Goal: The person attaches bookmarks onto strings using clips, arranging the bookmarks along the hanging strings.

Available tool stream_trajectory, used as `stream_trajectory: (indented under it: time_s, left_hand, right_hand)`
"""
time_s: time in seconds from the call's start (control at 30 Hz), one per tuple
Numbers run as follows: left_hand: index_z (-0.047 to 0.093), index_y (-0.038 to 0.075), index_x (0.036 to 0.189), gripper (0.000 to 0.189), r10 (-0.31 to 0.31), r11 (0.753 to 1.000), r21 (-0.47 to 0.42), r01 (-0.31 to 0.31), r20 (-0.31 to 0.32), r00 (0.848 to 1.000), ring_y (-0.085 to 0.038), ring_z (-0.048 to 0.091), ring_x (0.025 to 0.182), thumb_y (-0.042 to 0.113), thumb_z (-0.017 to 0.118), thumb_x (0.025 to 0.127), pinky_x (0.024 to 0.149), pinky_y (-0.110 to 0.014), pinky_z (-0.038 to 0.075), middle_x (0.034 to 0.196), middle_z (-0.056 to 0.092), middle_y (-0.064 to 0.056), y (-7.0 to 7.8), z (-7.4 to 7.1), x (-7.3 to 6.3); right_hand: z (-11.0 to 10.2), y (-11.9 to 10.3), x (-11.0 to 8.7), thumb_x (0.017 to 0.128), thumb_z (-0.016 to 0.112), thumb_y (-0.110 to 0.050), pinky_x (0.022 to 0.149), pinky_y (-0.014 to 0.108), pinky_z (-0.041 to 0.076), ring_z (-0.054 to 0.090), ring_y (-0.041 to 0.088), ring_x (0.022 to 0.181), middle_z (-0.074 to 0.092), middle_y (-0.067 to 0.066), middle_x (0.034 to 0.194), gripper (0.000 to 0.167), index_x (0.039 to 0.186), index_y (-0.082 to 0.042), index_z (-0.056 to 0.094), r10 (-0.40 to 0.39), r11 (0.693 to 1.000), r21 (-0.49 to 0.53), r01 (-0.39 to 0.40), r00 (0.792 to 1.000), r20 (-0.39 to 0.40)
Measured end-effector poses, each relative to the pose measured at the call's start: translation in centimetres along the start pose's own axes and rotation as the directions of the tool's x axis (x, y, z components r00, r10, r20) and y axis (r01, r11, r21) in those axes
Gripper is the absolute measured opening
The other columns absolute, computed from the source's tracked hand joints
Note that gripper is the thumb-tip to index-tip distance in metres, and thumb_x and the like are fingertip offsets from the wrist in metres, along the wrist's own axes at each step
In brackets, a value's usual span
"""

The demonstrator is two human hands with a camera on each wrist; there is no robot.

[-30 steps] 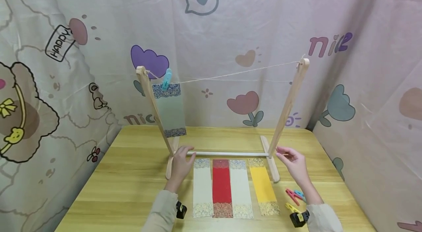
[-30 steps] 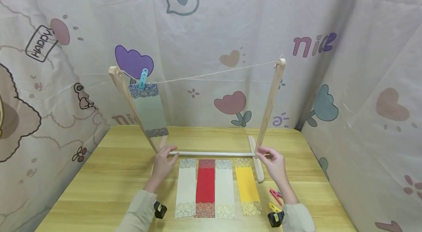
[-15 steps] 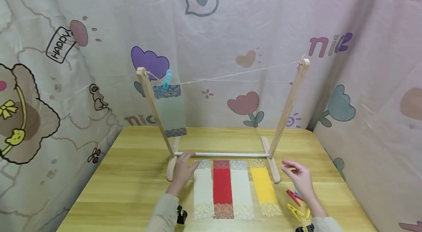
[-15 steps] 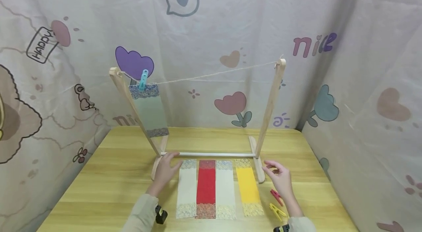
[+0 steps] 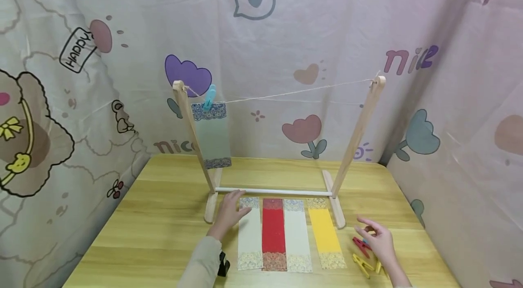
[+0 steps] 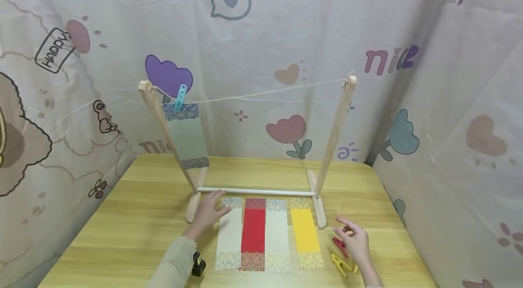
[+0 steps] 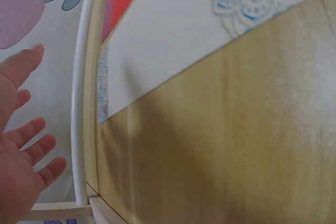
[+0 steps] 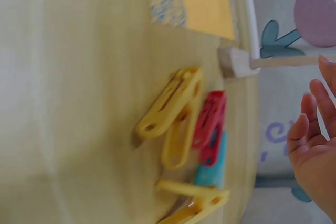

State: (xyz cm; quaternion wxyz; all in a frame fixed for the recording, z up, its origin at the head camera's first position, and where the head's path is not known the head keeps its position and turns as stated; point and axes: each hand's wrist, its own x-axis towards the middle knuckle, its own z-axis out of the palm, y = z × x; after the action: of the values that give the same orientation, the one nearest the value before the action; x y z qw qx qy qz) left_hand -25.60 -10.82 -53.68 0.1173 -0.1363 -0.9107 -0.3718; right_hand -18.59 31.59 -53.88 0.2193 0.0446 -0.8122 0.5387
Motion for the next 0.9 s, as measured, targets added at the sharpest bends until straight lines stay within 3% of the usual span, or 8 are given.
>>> stream_trajectory:
  time_s: [0.17, 0.3, 0.4, 0.5, 0.57, 0.63, 0.83, 0.9]
  left_hand:
    - [0.049, 0.001, 0.123, 0.06, 0.002, 1.0, 0.02, -0.003, 0.052, 0.999, -0.042, 0.037, 0.115, 0.022, 0.073, 0.072, 0.093, -0.06, 0.026, 0.127, 0.043, -0.022, -0.6, 0.3, -0.2]
    - [0.047, 0.002, 0.126, 0.065, -0.007, 1.0, 0.028, 0.005, 0.102, 0.995, -0.042, 0.035, 0.118, 0.025, 0.074, 0.071, 0.094, -0.06, 0.023, 0.13, 0.04, -0.022, -0.9, 0.4, -0.3]
    - [0.046, 0.002, 0.126, 0.067, -0.004, 0.999, 0.037, -0.001, 0.134, 0.991, -0.043, 0.034, 0.118, 0.026, 0.075, 0.07, 0.094, -0.061, 0.023, 0.131, 0.039, -0.024, -1.0, 0.4, -0.3]
    - [0.047, 0.003, 0.126, 0.068, -0.004, 0.999, 0.046, -0.003, 0.158, 0.987, -0.043, 0.033, 0.118, 0.026, 0.075, 0.069, 0.093, -0.062, 0.023, 0.13, 0.039, -0.024, -1.0, 0.4, -0.3]
    - [0.047, 0.003, 0.125, 0.069, -0.001, 0.999, 0.049, -0.007, 0.169, 0.986, -0.043, 0.033, 0.117, 0.026, 0.076, 0.068, 0.092, -0.062, 0.023, 0.13, 0.04, -0.025, -1.0, 0.5, -0.4]
    - [0.047, 0.003, 0.125, 0.069, -0.002, 0.998, 0.062, -0.009, 0.179, 0.984, -0.043, 0.034, 0.117, 0.026, 0.076, 0.067, 0.092, -0.062, 0.024, 0.129, 0.04, -0.024, -1.1, 0.6, -0.4]
    - [0.046, 0.002, 0.127, 0.073, -0.002, 0.996, 0.085, -0.015, 0.203, 0.979, -0.043, 0.034, 0.117, 0.025, 0.078, 0.066, 0.093, -0.061, 0.024, 0.128, 0.041, -0.025, -1.2, 0.7, -0.5]
    - [0.045, 0.001, 0.127, 0.074, -0.004, 0.996, 0.086, -0.015, 0.214, 0.977, -0.044, 0.034, 0.117, 0.025, 0.078, 0.066, 0.093, -0.061, 0.023, 0.128, 0.04, -0.026, -1.2, 0.7, -0.6]
  right_hand:
    - [-0.2, -1.3, -1.1, 0.068, 0.071, 0.007, 0.045, 0.016, 0.043, 0.051, 0.001, 0.061, 0.06, -0.016, 0.076, 0.025, 0.092, 0.01, 0.064, 0.101, 0.99, -0.095, -0.102, 0.995, -0.01]
    - [-0.6, -1.0, -1.7, 0.068, 0.072, 0.005, 0.047, 0.018, 0.043, 0.05, 0.002, 0.059, 0.062, -0.004, 0.073, 0.028, 0.094, 0.012, 0.062, 0.2, 0.964, -0.179, -0.195, 0.98, 0.008]
    - [-1.1, -0.7, -1.9, 0.071, 0.07, 0.002, 0.048, 0.02, 0.041, 0.049, 0.005, 0.06, 0.062, 0.008, 0.074, 0.033, 0.102, 0.011, 0.061, 0.32, 0.928, -0.221, -0.3, 0.946, 0.058]
    - [-1.5, -0.6, -2.0, 0.073, 0.069, 0.0, 0.047, 0.021, 0.039, 0.048, 0.007, 0.06, 0.059, 0.008, 0.071, 0.038, 0.109, 0.01, 0.058, 0.422, 0.885, -0.26, -0.385, 0.901, 0.104]
    - [-1.7, -0.5, -2.1, 0.073, 0.069, -0.001, 0.047, 0.021, 0.038, 0.047, 0.008, 0.058, 0.058, 0.007, 0.067, 0.039, 0.109, 0.01, 0.058, 0.442, 0.875, -0.276, -0.398, 0.889, 0.118]
    - [-1.8, -0.2, -2.1, 0.071, 0.071, -0.001, 0.047, 0.021, 0.038, 0.047, 0.008, 0.057, 0.058, 0.009, 0.068, 0.04, 0.108, 0.01, 0.059, 0.436, 0.875, -0.286, -0.39, 0.893, 0.115]
    - [-2.0, 0.3, -2.2, 0.068, 0.073, 0.003, 0.054, 0.022, 0.049, 0.058, 0.01, 0.07, 0.059, 0.026, 0.103, 0.043, 0.107, 0.011, 0.058, 0.457, 0.873, -0.263, -0.41, 0.877, 0.15]
    - [-2.0, 0.5, -2.3, 0.066, 0.073, 0.003, 0.056, 0.021, 0.049, 0.059, 0.012, 0.076, 0.056, 0.028, 0.108, 0.044, 0.107, 0.011, 0.059, 0.452, 0.872, -0.289, -0.395, 0.876, 0.166]
